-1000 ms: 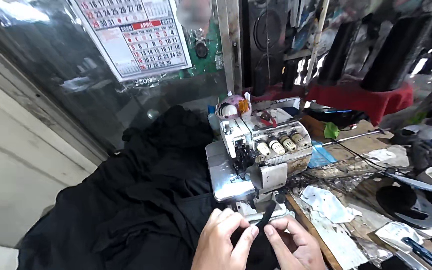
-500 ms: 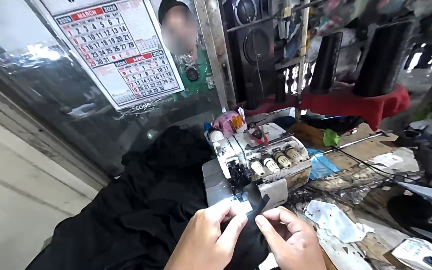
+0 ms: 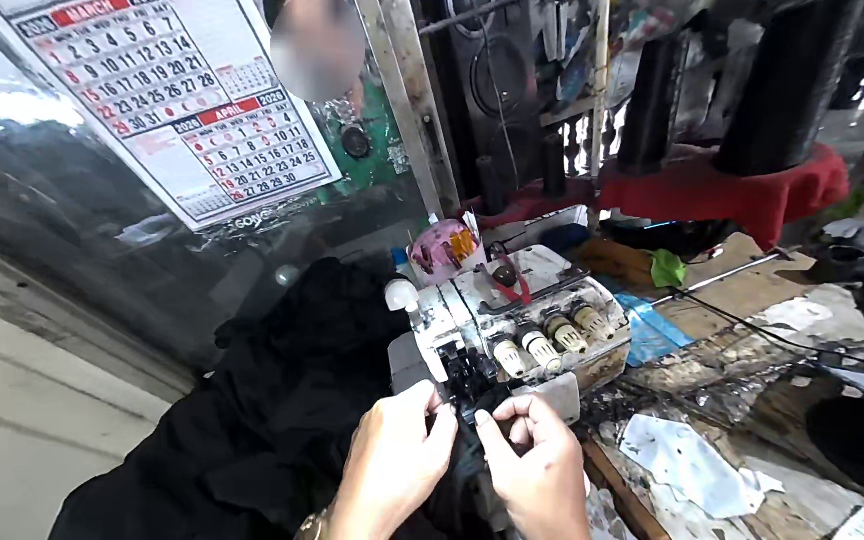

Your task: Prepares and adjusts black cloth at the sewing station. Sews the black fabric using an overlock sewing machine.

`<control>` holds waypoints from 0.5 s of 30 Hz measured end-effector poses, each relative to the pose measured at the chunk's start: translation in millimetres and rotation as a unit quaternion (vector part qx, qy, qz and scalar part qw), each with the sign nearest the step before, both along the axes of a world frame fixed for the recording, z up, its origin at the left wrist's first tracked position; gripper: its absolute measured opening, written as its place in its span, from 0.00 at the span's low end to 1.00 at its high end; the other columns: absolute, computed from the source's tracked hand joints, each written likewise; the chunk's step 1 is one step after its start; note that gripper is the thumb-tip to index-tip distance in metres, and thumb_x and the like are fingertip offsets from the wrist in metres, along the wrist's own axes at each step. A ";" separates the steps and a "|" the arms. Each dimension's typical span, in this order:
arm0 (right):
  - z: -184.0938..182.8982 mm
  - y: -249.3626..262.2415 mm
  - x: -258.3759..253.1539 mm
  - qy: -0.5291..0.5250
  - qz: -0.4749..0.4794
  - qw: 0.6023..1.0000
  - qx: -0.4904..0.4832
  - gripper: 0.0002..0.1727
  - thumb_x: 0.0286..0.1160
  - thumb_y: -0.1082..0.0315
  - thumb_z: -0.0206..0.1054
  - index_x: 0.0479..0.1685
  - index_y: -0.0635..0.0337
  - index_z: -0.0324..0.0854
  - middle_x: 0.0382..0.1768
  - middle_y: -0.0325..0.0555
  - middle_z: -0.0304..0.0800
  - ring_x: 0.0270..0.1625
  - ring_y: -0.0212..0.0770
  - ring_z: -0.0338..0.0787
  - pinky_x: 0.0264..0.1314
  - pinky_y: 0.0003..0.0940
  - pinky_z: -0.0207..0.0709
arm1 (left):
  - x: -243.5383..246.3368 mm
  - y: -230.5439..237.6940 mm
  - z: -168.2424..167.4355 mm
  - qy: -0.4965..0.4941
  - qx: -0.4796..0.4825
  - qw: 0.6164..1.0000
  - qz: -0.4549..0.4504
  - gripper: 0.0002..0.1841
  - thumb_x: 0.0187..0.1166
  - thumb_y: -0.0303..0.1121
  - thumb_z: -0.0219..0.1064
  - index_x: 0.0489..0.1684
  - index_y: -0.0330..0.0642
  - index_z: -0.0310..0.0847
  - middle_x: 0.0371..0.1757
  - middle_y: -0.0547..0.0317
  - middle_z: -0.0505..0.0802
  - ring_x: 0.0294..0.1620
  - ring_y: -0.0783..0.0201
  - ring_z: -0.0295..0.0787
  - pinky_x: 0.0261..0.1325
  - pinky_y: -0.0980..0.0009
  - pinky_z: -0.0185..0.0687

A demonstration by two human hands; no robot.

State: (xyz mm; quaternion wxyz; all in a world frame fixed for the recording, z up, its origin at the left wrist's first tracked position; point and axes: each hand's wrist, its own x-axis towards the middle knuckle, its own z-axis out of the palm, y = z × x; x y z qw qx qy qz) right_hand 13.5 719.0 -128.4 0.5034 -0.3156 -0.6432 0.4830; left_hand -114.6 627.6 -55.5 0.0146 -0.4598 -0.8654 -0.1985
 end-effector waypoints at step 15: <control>-11.2 20.9 41.3 0.013 0.162 0.986 0.045 0.12 0.83 0.60 0.65 0.56 0.52 0.89 0.21 0.32 0.82 0.16 0.30 0.78 0.14 0.29 0.75 | 17.8 -28.8 10.6 0.157 0.023 0.985 -0.072 0.21 0.82 0.58 0.60 0.59 0.59 0.89 0.52 0.71 0.92 0.57 0.67 0.87 0.58 0.59 0.85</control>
